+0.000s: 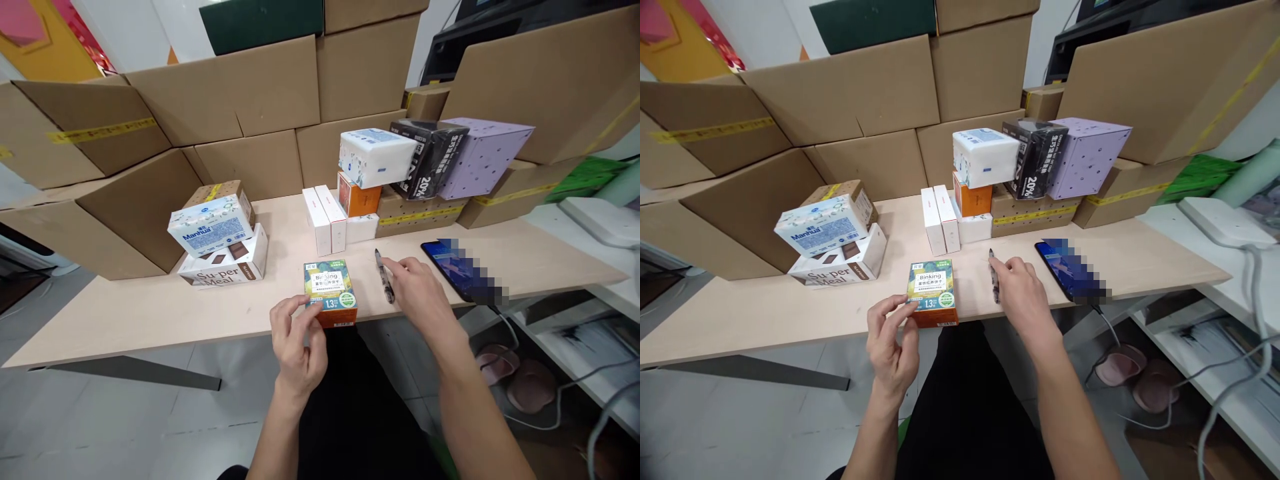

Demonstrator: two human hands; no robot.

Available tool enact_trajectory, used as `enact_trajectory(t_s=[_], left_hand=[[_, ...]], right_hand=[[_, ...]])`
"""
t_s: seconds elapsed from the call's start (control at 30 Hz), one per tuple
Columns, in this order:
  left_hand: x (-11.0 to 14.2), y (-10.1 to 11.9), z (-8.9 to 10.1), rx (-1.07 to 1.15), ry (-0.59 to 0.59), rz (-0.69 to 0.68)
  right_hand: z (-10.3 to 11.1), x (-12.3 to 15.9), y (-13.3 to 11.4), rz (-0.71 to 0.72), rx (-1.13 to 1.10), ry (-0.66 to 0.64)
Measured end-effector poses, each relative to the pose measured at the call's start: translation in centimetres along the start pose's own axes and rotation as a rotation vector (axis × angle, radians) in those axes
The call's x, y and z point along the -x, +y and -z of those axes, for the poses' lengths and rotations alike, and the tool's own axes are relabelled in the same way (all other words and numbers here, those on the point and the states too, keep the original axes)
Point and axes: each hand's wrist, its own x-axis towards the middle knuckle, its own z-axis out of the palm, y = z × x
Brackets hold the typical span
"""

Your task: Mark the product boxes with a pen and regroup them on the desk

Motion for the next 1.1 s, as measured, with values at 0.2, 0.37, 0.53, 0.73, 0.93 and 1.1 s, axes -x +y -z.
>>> enact_trajectory(t_s=[0.2,0.37,0.53,0.73,0.93,1.1], left_hand=[[-0.3,0.8,-1.1,-0.114,-0.057,-0.059],[0.3,0.6,-1.2,-0.111,-0.109,-0.042],[0.1,1.5,-1.4,-0.216,-0.102,-0.024],[-0.9,3.0,-2.8,-0.451,-0.134,0.04],[-1.6,1.2,-1.7,-0.238,-0.018,0.229],[-2.0,-0.5,0.8,-0.133,-0.075,0.512]], right_hand=[[0.3,-1.6,0.2,0.118,0.222,-0.373],[0.5,-1.8,0.6,0.196,0.213,-0.426],[-1.1,-0.8,1.8,0.168,-0.026,-0.096],[-2.1,0.4,2.1,-0.173,-0.37,0.394],[-1.9,0.7,2.4,-0.45,-0.749,0.374],[-1.6,0.5,2.2,-0.379,-0.843,0.366]])
